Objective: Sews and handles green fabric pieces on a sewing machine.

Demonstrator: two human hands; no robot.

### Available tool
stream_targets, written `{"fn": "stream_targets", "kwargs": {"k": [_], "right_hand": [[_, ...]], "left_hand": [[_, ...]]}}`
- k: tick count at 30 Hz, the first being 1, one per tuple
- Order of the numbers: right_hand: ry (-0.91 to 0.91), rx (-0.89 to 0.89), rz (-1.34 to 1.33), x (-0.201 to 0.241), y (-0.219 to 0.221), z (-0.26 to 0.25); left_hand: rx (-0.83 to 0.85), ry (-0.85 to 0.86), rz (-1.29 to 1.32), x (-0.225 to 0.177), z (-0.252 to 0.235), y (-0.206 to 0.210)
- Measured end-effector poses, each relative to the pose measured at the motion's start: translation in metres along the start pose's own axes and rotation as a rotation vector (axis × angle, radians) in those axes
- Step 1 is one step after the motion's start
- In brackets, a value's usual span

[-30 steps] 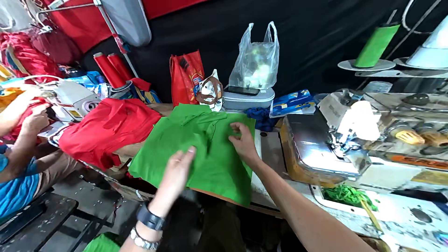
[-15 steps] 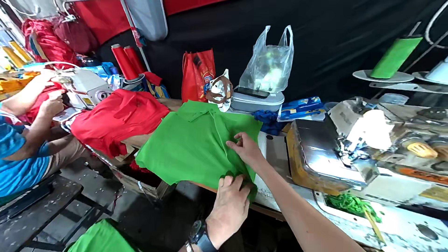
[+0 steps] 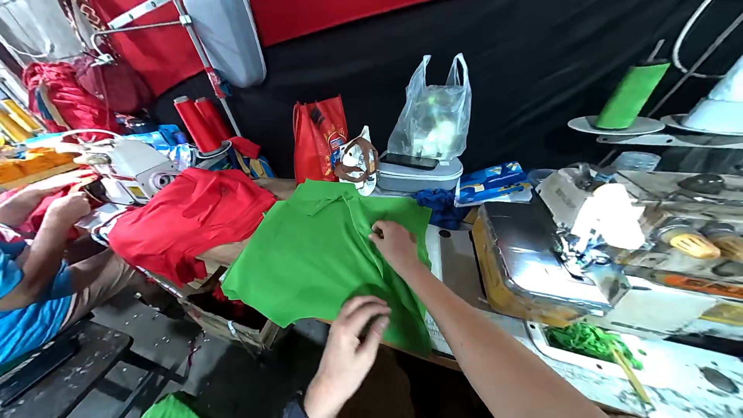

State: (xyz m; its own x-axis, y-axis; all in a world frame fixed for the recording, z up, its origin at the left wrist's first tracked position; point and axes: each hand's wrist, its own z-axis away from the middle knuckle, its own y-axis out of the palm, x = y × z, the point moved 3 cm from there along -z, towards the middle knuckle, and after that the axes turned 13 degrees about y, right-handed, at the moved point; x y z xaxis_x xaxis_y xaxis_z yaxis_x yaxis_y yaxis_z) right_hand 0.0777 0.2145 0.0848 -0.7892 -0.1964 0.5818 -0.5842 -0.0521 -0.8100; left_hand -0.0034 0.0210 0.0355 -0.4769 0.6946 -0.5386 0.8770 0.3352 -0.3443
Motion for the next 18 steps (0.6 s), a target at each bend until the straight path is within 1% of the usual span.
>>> {"fn": "stream_targets", "kwargs": {"k": [1, 3, 4, 6, 7, 9, 11, 12, 13, 15, 16, 18], "right_hand": [[-0.034, -0.063, -0.098, -0.002, 0.002, 0.003], [-0.124, -0.157, -0.246, -0.001, 0.003, 0.012], [-0.185, -0.186, -0.283, 0.0, 0.005, 0.019], [-0.365, -0.231, -0.292, 0.002, 0.012, 0.035], [-0.487, -0.253, -0.271, 0.002, 0.017, 0.044], [-0.687, -0.228, -0.205, 0.002, 0.025, 0.06], [-0.82, -0.156, -0.164, -0.001, 0.029, 0.08], [-0.849, -0.149, -0.159, -0.004, 0.028, 0.088], [-0.839, -0.175, -0.158, -0.009, 0.024, 0.094], [-0.701, -0.235, -0.128, -0.027, 0.009, 0.104], [-0.606, -0.233, -0.089, -0.039, 0.002, 0.107], [-0.443, -0.171, 0.001, -0.061, -0.006, 0.113]], "left_hand": [[-0.053, -0.058, 0.02, 0.005, -0.004, -0.008], [-0.128, -0.234, 0.06, 0.016, -0.012, -0.022], [-0.139, -0.316, 0.061, 0.021, -0.016, -0.027], [-0.145, -0.397, 0.015, 0.031, -0.023, -0.035], [-0.147, -0.401, -0.027, 0.037, -0.027, -0.039], [-0.116, -0.347, -0.169, 0.049, -0.034, -0.048], [0.017, -0.247, -0.326, 0.057, -0.039, -0.055], [0.091, -0.185, -0.384, 0.059, -0.043, -0.057], [0.162, -0.135, -0.43, 0.059, -0.047, -0.058], [0.293, -0.098, -0.5, 0.057, -0.055, -0.057], [0.334, -0.085, -0.52, 0.06, -0.056, -0.057], [0.345, -0.06, -0.524, 0.072, -0.054, -0.059]]}}
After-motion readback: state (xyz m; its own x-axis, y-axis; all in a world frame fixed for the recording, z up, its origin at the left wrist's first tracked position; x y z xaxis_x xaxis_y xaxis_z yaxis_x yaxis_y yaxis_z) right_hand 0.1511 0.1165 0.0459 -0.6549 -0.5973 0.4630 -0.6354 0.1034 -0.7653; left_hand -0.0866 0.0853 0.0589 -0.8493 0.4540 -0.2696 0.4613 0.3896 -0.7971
